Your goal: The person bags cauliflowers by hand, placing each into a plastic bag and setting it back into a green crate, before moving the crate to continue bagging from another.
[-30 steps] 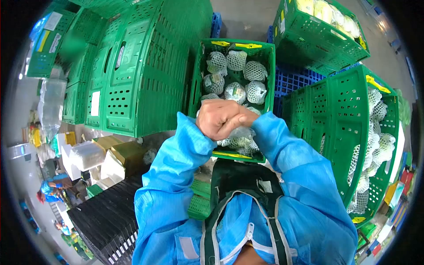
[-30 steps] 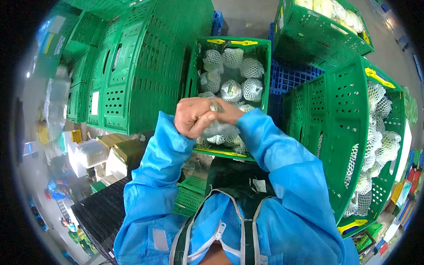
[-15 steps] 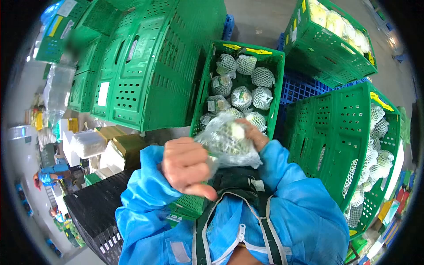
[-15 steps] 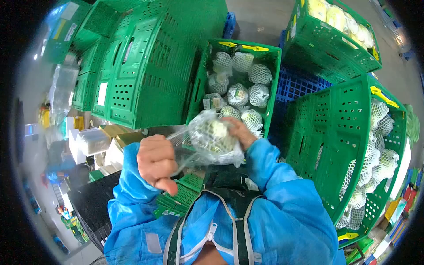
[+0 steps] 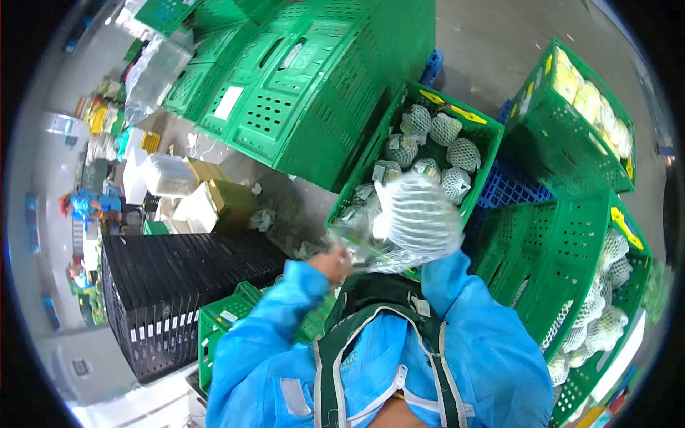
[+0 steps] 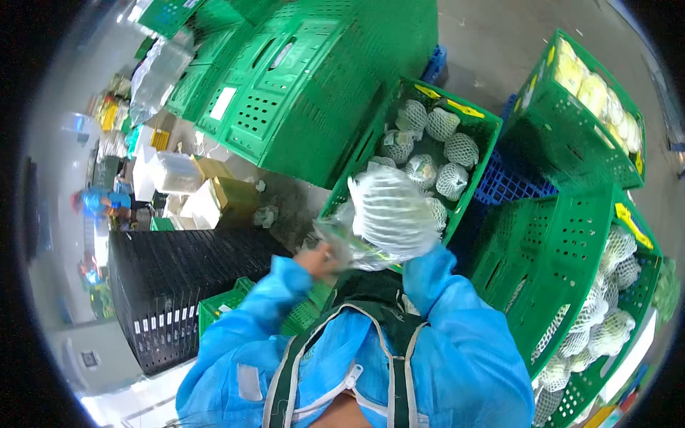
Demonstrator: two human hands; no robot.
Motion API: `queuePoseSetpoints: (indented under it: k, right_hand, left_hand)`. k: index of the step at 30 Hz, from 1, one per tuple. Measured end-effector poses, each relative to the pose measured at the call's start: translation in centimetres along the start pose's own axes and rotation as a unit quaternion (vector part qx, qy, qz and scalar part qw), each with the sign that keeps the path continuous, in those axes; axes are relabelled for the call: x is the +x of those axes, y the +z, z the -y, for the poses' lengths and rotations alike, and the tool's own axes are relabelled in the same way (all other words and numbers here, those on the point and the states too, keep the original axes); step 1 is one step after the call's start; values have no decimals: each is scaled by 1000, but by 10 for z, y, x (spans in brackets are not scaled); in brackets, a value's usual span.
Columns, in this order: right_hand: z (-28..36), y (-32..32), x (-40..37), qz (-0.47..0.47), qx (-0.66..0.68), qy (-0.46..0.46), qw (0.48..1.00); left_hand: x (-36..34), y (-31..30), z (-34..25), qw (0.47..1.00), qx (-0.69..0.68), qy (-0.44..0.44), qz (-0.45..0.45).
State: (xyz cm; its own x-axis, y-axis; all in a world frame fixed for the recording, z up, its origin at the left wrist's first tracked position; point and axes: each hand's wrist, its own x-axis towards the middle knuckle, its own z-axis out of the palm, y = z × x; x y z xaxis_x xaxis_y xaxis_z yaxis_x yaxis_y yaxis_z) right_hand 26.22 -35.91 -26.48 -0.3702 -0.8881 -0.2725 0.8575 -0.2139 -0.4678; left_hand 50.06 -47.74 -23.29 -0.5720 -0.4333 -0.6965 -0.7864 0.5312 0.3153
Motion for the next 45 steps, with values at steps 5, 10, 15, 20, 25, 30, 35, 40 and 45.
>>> queuePoseSetpoints:
  k: [5,10,15,20,25,30,35,40,45]
  right_hand:
    - [-41,-45,3,174,308,186,917]
    - [-6,-103,61,-82,-69,29,994]
    - [-18,-197,93,-167,-302,79,935]
    - [-1,-202,66,-117,-417,272,859]
    - [-9,-213,179,-393,-486,166,762]
    - [-34,-225,228,-426,-699,163,551]
    - [-30,-238,199,-390,-637,45,663]
    - [-13,-223,157,-439,-453,91,771]
    - [-59,-339,150,-310,-528,-3,791]
  left_hand:
    - [10,78,-5,990,-117,64,-34]
    - [48,69,-7,983,-160,71,-54]
    - [58,110,46,949,-291,73,-94]
    - [7,166,239,897,-410,-132,-103]
    - [30,165,287,860,-468,-165,-118]
    - [58,50,163,970,-98,27,-221]
    - [119,-20,48,895,-409,125,-123]
    - [279,2,-41,850,-471,225,-73]
    - [379,47,-100,974,-40,211,-66]
